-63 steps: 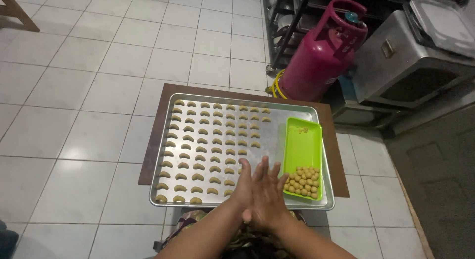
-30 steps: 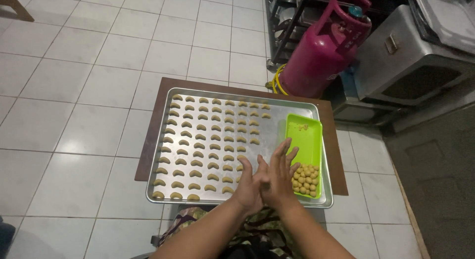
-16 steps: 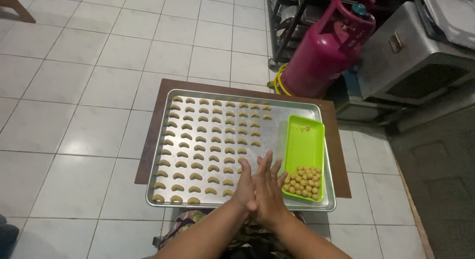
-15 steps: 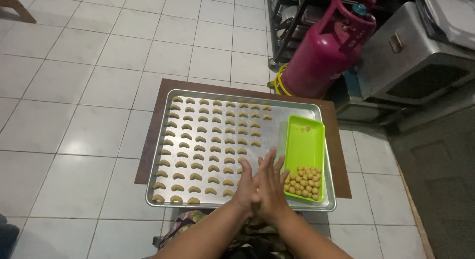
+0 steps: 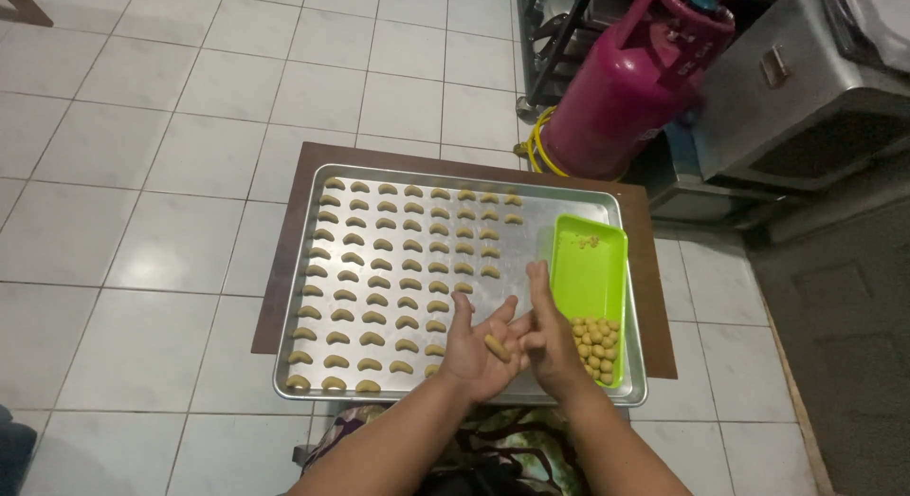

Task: Shaping small dough balls into crescent-shaped pastries and arranging them in rows on a baking tray.

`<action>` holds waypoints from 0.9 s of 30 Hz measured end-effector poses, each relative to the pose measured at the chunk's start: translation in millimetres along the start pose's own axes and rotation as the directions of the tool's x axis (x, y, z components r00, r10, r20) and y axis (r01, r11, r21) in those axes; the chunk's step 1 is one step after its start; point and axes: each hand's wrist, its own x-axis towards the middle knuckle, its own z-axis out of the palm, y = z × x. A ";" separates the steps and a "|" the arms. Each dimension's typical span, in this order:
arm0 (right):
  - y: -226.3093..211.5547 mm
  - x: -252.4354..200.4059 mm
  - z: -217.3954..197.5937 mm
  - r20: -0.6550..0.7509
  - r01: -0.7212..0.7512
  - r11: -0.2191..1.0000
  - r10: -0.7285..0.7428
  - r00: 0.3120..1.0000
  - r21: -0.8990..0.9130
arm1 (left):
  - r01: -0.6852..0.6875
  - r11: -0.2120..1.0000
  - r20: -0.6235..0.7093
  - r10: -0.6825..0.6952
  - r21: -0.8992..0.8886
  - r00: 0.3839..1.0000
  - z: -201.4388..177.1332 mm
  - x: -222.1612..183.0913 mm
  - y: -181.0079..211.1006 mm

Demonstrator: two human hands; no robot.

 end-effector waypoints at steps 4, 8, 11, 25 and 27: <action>20.9 -10.8 1.7 -0.248 0.275 0.941 -0.319 0.915 -0.197 | -0.056 0.996 -0.099 0.049 -0.071 0.994 12.9 7.9 14.1; 31.0 -7.1 14.8 -0.297 0.416 0.884 -0.464 0.835 -0.214 | -0.084 0.996 -0.196 0.076 -0.031 0.978 18.5 20.6 9.1; 41.2 0.2 4.3 -0.239 0.324 0.942 -0.337 0.911 -0.092 | -0.111 0.988 -0.184 0.130 0.109 0.974 -2.1 36.9 6.5; 74.8 59.3 1.6 -0.081 -0.513 0.848 0.525 0.847 0.136 | -0.046 0.550 -0.154 0.312 0.834 0.937 -35.4 85.8 23.8; 94.7 80.1 -2.6 -0.046 -0.610 0.760 0.633 0.772 0.225 | -0.104 0.655 -0.168 0.338 0.749 0.926 -23.9 83.8 34.0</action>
